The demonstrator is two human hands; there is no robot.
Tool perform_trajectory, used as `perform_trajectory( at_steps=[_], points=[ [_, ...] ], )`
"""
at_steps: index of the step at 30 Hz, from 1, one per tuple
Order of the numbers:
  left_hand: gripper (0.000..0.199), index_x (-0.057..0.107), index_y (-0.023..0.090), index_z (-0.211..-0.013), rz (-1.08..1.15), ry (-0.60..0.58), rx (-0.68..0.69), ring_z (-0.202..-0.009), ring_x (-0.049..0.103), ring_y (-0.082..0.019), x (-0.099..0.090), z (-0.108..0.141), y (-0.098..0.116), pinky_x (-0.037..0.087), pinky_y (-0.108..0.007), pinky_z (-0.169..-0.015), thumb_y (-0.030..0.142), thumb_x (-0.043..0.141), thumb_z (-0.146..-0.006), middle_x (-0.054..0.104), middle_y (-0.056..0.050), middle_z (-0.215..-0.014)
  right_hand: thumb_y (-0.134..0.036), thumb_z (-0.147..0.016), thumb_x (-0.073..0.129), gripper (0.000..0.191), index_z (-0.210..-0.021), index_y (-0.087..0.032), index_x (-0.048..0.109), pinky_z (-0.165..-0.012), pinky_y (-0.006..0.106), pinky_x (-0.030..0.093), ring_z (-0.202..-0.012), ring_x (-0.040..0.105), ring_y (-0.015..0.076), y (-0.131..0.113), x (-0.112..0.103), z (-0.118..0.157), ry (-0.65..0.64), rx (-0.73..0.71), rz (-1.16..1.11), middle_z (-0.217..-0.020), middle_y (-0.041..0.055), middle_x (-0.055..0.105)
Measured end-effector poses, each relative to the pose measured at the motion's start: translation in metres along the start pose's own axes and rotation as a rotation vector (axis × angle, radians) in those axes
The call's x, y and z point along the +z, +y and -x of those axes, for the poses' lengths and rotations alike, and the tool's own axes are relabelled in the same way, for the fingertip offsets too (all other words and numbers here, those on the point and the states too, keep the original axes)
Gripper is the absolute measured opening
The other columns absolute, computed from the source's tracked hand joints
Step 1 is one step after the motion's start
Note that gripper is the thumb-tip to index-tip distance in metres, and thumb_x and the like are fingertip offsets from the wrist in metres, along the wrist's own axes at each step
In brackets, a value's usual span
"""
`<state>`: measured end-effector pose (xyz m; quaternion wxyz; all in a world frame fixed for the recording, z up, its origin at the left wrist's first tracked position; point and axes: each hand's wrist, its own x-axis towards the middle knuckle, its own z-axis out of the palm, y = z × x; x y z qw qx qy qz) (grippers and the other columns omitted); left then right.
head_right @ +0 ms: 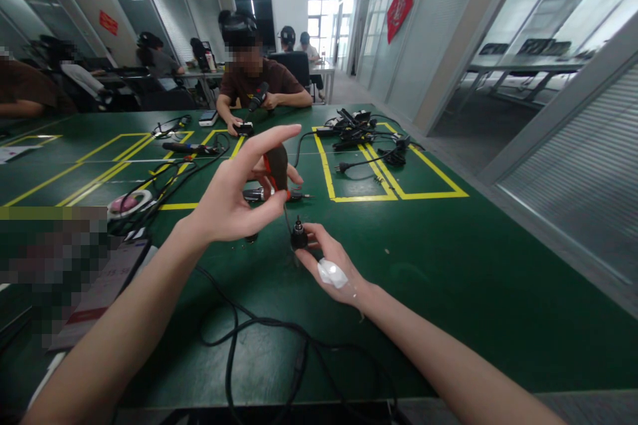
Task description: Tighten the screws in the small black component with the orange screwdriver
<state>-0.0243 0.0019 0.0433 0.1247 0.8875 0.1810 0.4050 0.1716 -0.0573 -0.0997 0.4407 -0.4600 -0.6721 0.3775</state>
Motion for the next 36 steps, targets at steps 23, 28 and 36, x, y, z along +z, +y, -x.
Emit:
perform_trajectory(
  at_steps=[23,28,36],
  points=[
    [0.069,0.041,0.035,-0.154,-0.011,0.077,0.088,-0.063,0.066,-0.007,-0.0019,-0.0038,-0.0087,0.058,-0.022,-0.054,0.026,0.069,-0.091,0.065,-0.004,-0.14,-0.034,-0.094,0.061,0.032,-0.125,-0.024,0.057,-0.096,0.048,0.06,-0.105,0.073,0.027,0.0003,0.0004,-0.0006,0.01,-0.015,-0.012,-0.115,0.0092,0.074],
    [0.069,0.039,0.037,-0.156,0.02,0.056,0.084,-0.071,0.071,-0.011,-0.0029,-0.0036,-0.0055,0.059,-0.024,-0.055,0.028,0.065,-0.093,0.062,-0.005,-0.145,-0.036,-0.095,0.06,0.033,-0.126,-0.024,0.056,-0.097,0.048,0.06,-0.105,0.073,0.0273,0.0006,0.0001,-0.0004,-0.005,-0.029,0.005,-0.116,0.0098,0.074],
    [0.062,0.045,0.036,-0.152,0.014,0.096,0.093,-0.065,0.066,-0.008,-0.0013,-0.0034,-0.0092,0.058,-0.023,-0.054,0.029,0.068,-0.094,0.068,-0.003,-0.136,-0.035,-0.096,0.06,0.032,-0.125,-0.025,0.057,-0.097,0.046,0.06,-0.106,0.073,0.0262,0.0,-0.0001,-0.001,0.001,-0.033,0.011,-0.116,0.0088,0.074]
  ],
)
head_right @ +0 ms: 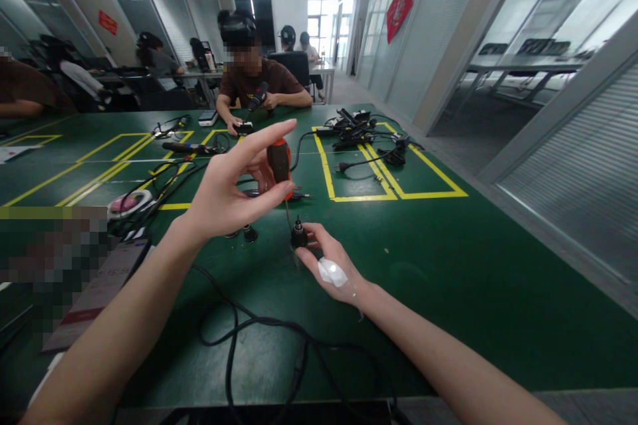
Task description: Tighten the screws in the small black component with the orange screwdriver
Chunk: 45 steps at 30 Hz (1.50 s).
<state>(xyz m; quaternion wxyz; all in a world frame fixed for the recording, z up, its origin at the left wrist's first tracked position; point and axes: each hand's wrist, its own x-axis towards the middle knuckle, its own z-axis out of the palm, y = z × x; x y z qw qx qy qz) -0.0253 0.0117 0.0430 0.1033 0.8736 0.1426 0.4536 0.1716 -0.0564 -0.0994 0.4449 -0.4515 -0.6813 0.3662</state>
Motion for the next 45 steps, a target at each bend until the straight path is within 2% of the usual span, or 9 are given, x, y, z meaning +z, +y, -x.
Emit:
perform_trajectory(
  at_steps=[5,11,17,20,24,29,32,39,45],
  points=[
    [0.059,0.051,0.031,-0.148,-0.038,0.021,0.018,-0.067,0.065,-0.008,-0.0002,-0.0009,0.003,0.059,-0.023,-0.056,0.029,0.07,-0.092,0.063,-0.005,-0.143,-0.035,-0.096,0.059,0.032,-0.125,-0.024,0.056,-0.095,0.047,0.06,-0.104,0.073,0.0268,0.0,-0.0005,0.0003,-0.002,-0.011,0.009,-0.115,0.0095,0.074],
    [0.06,0.043,0.034,-0.153,0.019,-0.022,-0.014,-0.07,0.069,-0.01,-0.0012,0.0,0.0044,0.061,-0.024,-0.058,0.024,0.06,-0.096,0.07,-0.003,-0.131,-0.032,-0.095,0.062,0.032,-0.125,-0.024,0.057,-0.096,0.047,0.061,-0.105,0.073,0.027,0.002,0.0004,0.0004,0.013,-0.007,0.012,-0.115,0.0089,0.074],
    [0.051,0.055,0.027,-0.142,-0.046,0.038,-0.022,-0.061,0.061,-0.005,0.0004,-0.0001,0.0026,0.06,-0.022,-0.059,0.028,0.068,-0.092,0.068,-0.004,-0.136,-0.033,-0.096,0.061,0.032,-0.126,-0.024,0.058,-0.097,0.046,0.061,-0.105,0.074,0.0265,-0.0001,-0.0005,0.0003,-0.003,0.001,0.006,-0.115,0.009,0.074],
    [0.054,0.051,0.03,-0.147,-0.022,0.014,-0.013,-0.065,0.065,-0.007,-0.0001,-0.0007,0.0047,0.059,-0.023,-0.058,0.027,0.064,-0.094,0.067,-0.004,-0.138,-0.033,-0.095,0.061,0.032,-0.126,-0.024,0.057,-0.097,0.047,0.06,-0.105,0.073,0.0266,-0.0013,-0.0004,0.0001,-0.002,0.002,0.013,-0.115,0.0089,0.074],
    [0.055,0.045,0.035,-0.152,0.018,-0.01,-0.01,-0.071,0.07,-0.011,0.0001,-0.0006,0.0049,0.059,-0.024,-0.057,0.028,0.057,-0.098,0.07,-0.003,-0.131,-0.034,-0.095,0.061,0.031,-0.124,-0.024,0.057,-0.097,0.048,0.06,-0.105,0.073,0.0272,-0.0018,0.0003,0.0001,0.005,0.008,0.012,-0.114,0.0091,0.074],
    [0.051,0.054,0.03,-0.144,0.009,0.037,-0.012,-0.063,0.064,-0.007,0.0022,-0.0007,0.003,0.057,-0.022,-0.054,0.027,0.067,-0.094,0.068,-0.005,-0.135,-0.034,-0.095,0.06,0.032,-0.125,-0.024,0.056,-0.097,0.049,0.059,-0.106,0.072,0.0283,-0.0022,0.0001,0.0003,-0.003,0.026,0.016,-0.116,0.0101,0.073],
    [0.048,0.056,0.027,-0.141,-0.008,0.052,-0.011,-0.061,0.062,-0.006,0.0021,-0.0011,0.0042,0.057,-0.022,-0.054,0.027,0.067,-0.094,0.069,-0.005,-0.133,-0.034,-0.095,0.06,0.032,-0.125,-0.024,0.056,-0.098,0.049,0.059,-0.107,0.072,0.0282,-0.002,0.0001,0.0002,-0.002,0.016,0.009,-0.117,0.0103,0.073],
    [0.053,0.05,0.03,-0.148,0.017,-0.003,-0.016,-0.077,0.072,-0.013,-0.0013,-0.0015,0.0067,0.06,-0.024,-0.058,0.02,0.054,-0.097,0.073,-0.003,-0.118,-0.033,-0.095,0.06,0.032,-0.125,-0.023,0.057,-0.096,0.048,0.06,-0.103,0.074,0.0266,-0.0005,-0.0001,0.0003,0.001,0.01,0.008,-0.115,0.0097,0.074],
    [0.049,0.056,0.028,-0.142,0.014,0.051,-0.023,-0.064,0.064,-0.007,0.0016,-0.0009,0.0035,0.057,-0.021,-0.055,0.025,0.065,-0.094,0.068,-0.005,-0.135,-0.033,-0.094,0.061,0.031,-0.124,-0.025,0.057,-0.096,0.047,0.061,-0.104,0.073,0.0262,-0.0013,0.0001,0.0001,0.001,0.023,0.003,-0.115,0.009,0.074]
  ],
)
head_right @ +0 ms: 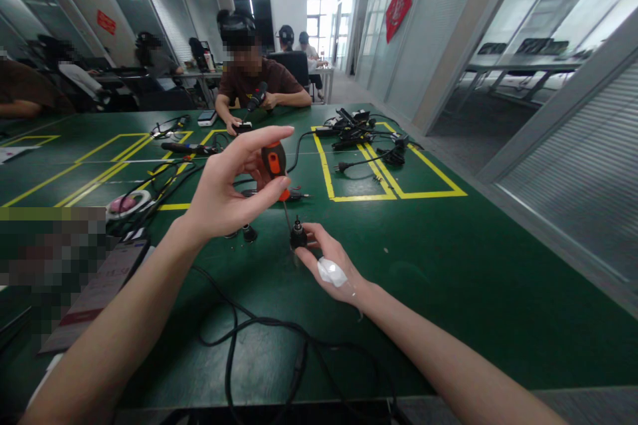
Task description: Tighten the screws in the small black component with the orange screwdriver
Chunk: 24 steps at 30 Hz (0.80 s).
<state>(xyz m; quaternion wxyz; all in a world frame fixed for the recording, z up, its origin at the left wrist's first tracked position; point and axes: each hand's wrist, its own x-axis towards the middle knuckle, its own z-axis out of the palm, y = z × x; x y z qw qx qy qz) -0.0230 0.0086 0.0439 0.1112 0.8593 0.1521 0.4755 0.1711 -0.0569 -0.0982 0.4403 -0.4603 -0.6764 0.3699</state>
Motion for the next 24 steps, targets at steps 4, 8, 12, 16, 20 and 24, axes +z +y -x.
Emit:
perform_trajectory(
  at_steps=[4,8,12,16,20,24],
  points=[
    [0.048,0.055,0.027,-0.142,0.009,-0.005,0.008,-0.068,0.068,-0.008,0.0005,-0.0002,0.0003,0.057,-0.02,-0.056,0.024,0.065,-0.095,0.068,-0.006,-0.137,-0.034,-0.094,0.062,0.032,-0.124,-0.025,0.058,-0.096,0.047,0.061,-0.103,0.073,0.0261,0.0012,0.0001,-0.0001,0.004,-0.002,-0.018,-0.114,0.0086,0.074],
    [0.049,0.054,0.028,-0.144,0.019,-0.014,0.004,-0.069,0.07,-0.008,0.0002,-0.0005,-0.0001,0.059,-0.021,-0.058,0.027,0.065,-0.096,0.067,-0.007,-0.139,-0.033,-0.094,0.062,0.032,-0.125,-0.025,0.059,-0.096,0.048,0.061,-0.103,0.073,0.027,0.0018,0.0001,0.0003,0.007,0.006,-0.011,-0.114,0.0088,0.074],
    [0.048,0.058,0.027,-0.138,-0.012,0.03,0.008,-0.058,0.061,-0.004,0.0006,-0.0004,-0.0015,0.057,-0.02,-0.054,0.032,0.072,-0.092,0.069,-0.005,-0.135,-0.032,-0.094,0.062,0.031,-0.125,-0.025,0.058,-0.096,0.048,0.061,-0.104,0.073,0.0271,0.001,-0.0003,0.0004,-0.002,0.004,-0.006,-0.116,0.0094,0.074],
    [0.05,0.057,0.026,-0.139,0.014,0.016,0.008,-0.06,0.06,-0.005,-0.0003,-0.0004,0.0001,0.056,-0.021,-0.054,0.03,0.072,-0.091,0.068,-0.006,-0.137,-0.033,-0.095,0.061,0.032,-0.125,-0.025,0.057,-0.096,0.048,0.06,-0.104,0.073,0.0265,0.0002,-0.001,0.0002,-0.001,-0.015,-0.016,-0.116,0.0089,0.074],
    [0.053,0.05,0.029,-0.148,0.041,-0.043,0.004,-0.068,0.067,-0.01,-0.0014,-0.0005,0.0031,0.058,-0.024,-0.059,0.024,0.059,-0.096,0.07,-0.004,-0.131,-0.034,-0.096,0.061,0.031,-0.125,-0.025,0.058,-0.097,0.048,0.06,-0.106,0.073,0.0271,0.0011,-0.0006,0.0002,-0.002,-0.023,-0.001,-0.116,0.0089,0.074],
    [0.051,0.051,0.029,-0.147,0.019,-0.019,0.001,-0.064,0.064,-0.007,-0.0002,-0.0003,0.0019,0.056,-0.022,-0.056,0.026,0.062,-0.096,0.071,-0.004,-0.129,-0.033,-0.095,0.062,0.031,-0.125,-0.025,0.058,-0.097,0.049,0.06,-0.105,0.074,0.0276,0.003,0.0003,0.0004,0.009,-0.016,0.001,-0.116,0.0094,0.074]
  ],
)
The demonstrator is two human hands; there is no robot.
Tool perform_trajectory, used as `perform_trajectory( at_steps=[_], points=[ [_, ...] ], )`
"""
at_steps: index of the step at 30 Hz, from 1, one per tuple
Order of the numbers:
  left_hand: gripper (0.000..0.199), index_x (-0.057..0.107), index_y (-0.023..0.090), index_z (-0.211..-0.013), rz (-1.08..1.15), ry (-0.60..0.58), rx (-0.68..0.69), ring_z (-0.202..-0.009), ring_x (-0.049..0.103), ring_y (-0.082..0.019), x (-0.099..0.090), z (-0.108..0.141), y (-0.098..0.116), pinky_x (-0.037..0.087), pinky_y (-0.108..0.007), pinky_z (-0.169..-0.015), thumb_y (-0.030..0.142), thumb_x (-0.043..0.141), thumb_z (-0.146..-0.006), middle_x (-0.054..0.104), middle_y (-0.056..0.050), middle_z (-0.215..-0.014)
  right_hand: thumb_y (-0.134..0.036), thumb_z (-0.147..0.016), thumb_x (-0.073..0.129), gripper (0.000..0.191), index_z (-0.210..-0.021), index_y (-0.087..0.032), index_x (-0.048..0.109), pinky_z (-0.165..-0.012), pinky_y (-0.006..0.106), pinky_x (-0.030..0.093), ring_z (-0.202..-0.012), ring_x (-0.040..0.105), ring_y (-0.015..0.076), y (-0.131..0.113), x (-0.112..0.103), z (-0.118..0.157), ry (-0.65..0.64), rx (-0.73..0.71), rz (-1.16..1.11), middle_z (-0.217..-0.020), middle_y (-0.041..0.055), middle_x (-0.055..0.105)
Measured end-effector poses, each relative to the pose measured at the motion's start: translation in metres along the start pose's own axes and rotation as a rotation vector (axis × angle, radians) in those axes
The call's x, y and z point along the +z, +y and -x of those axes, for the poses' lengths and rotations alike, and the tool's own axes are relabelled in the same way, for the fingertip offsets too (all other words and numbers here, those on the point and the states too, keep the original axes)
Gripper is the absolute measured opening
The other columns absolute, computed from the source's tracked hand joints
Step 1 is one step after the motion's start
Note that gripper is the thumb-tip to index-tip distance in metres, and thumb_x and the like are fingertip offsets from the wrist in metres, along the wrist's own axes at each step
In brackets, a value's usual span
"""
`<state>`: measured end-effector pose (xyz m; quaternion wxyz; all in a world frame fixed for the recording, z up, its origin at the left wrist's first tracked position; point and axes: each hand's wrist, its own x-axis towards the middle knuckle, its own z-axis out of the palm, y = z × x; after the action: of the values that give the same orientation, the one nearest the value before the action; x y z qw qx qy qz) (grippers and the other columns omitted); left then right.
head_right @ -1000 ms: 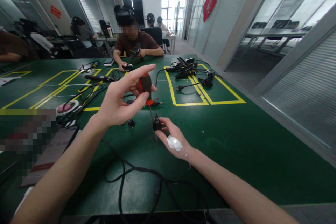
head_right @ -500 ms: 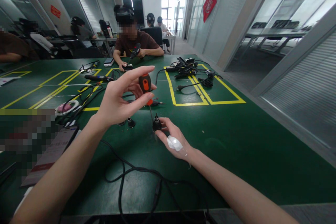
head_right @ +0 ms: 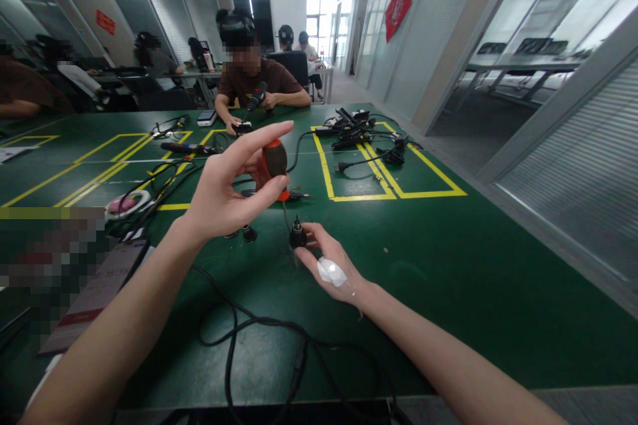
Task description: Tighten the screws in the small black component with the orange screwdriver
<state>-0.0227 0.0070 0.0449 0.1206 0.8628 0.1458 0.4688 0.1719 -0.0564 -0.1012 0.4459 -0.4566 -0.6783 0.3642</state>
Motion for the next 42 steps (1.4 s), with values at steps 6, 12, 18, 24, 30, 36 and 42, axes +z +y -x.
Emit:
perform_trajectory(
  at_steps=[6,12,18,24,30,36,42],
  points=[
    [0.048,0.057,0.029,-0.141,-0.033,0.004,0.006,-0.059,0.06,-0.005,-0.001,0.0,0.0001,0.055,-0.021,-0.053,0.027,0.066,-0.094,0.067,-0.005,-0.138,-0.034,-0.095,0.061,0.031,-0.125,-0.025,0.058,-0.096,0.047,0.06,-0.106,0.073,0.0271,-0.001,-0.0002,0.0,-0.002,0.004,-0.013,-0.116,0.0087,0.074],
    [0.059,0.049,0.031,-0.148,0.034,-0.051,-0.007,-0.066,0.068,-0.01,-0.0019,0.0,0.0019,0.058,-0.025,-0.057,0.017,0.059,-0.092,0.069,-0.005,-0.133,-0.035,-0.095,0.061,0.032,-0.125,-0.025,0.057,-0.097,0.049,0.059,-0.106,0.073,0.0276,-0.0043,-0.0008,-0.0004,-0.017,0.014,-0.012,-0.116,0.0093,0.074],
    [0.05,0.053,0.025,-0.141,-0.018,-0.027,-0.01,-0.054,0.055,-0.005,-0.0009,0.0004,-0.0022,0.05,-0.019,-0.05,0.024,0.067,-0.093,0.074,-0.001,-0.104,-0.035,-0.095,0.061,0.031,-0.125,-0.025,0.057,-0.097,0.048,0.06,-0.105,0.073,0.0274,-0.0032,-0.0006,0.0001,-0.016,0.015,-0.023,-0.115,0.0095,0.074],
    [0.049,0.053,0.022,-0.14,-0.037,-0.021,0.009,-0.06,0.06,-0.004,-0.0013,-0.0004,-0.0005,0.051,-0.019,-0.054,0.025,0.067,-0.092,0.07,-0.007,-0.128,-0.035,-0.096,0.061,0.033,-0.126,-0.023,0.056,-0.097,0.048,0.06,-0.105,0.073,0.0272,-0.0018,-0.0009,-0.0002,-0.014,0.01,-0.011,-0.115,0.01,0.073],
    [0.055,0.051,0.029,-0.147,0.025,-0.045,-0.011,-0.067,0.067,-0.008,-0.0026,-0.0003,0.0035,0.057,-0.021,-0.057,0.018,0.058,-0.094,0.069,-0.004,-0.131,-0.035,-0.095,0.06,0.032,-0.125,-0.024,0.057,-0.096,0.047,0.06,-0.105,0.073,0.0267,0.0002,-0.0003,-0.0006,-0.017,0.004,-0.014,-0.114,0.0088,0.073],
    [0.052,0.056,0.027,-0.141,-0.011,0.015,0.002,-0.058,0.054,-0.003,0.0004,-0.0001,-0.0025,0.051,-0.016,-0.05,0.023,0.071,-0.091,0.07,-0.003,-0.125,-0.035,-0.095,0.06,0.033,-0.126,-0.024,0.057,-0.096,0.047,0.06,-0.105,0.073,0.0271,0.0014,0.0001,-0.0001,-0.011,0.004,-0.007,-0.116,0.0099,0.073],
    [0.053,0.052,0.025,-0.145,0.0,-0.021,0.005,-0.065,0.063,-0.007,-0.0008,-0.0004,0.0014,0.056,-0.02,-0.055,0.021,0.063,-0.093,0.069,-0.007,-0.13,-0.034,-0.095,0.06,0.031,-0.125,-0.024,0.057,-0.096,0.048,0.06,-0.104,0.073,0.0277,-0.0012,-0.0003,-0.0005,-0.01,-0.003,-0.009,-0.115,0.0101,0.074]
  ],
)
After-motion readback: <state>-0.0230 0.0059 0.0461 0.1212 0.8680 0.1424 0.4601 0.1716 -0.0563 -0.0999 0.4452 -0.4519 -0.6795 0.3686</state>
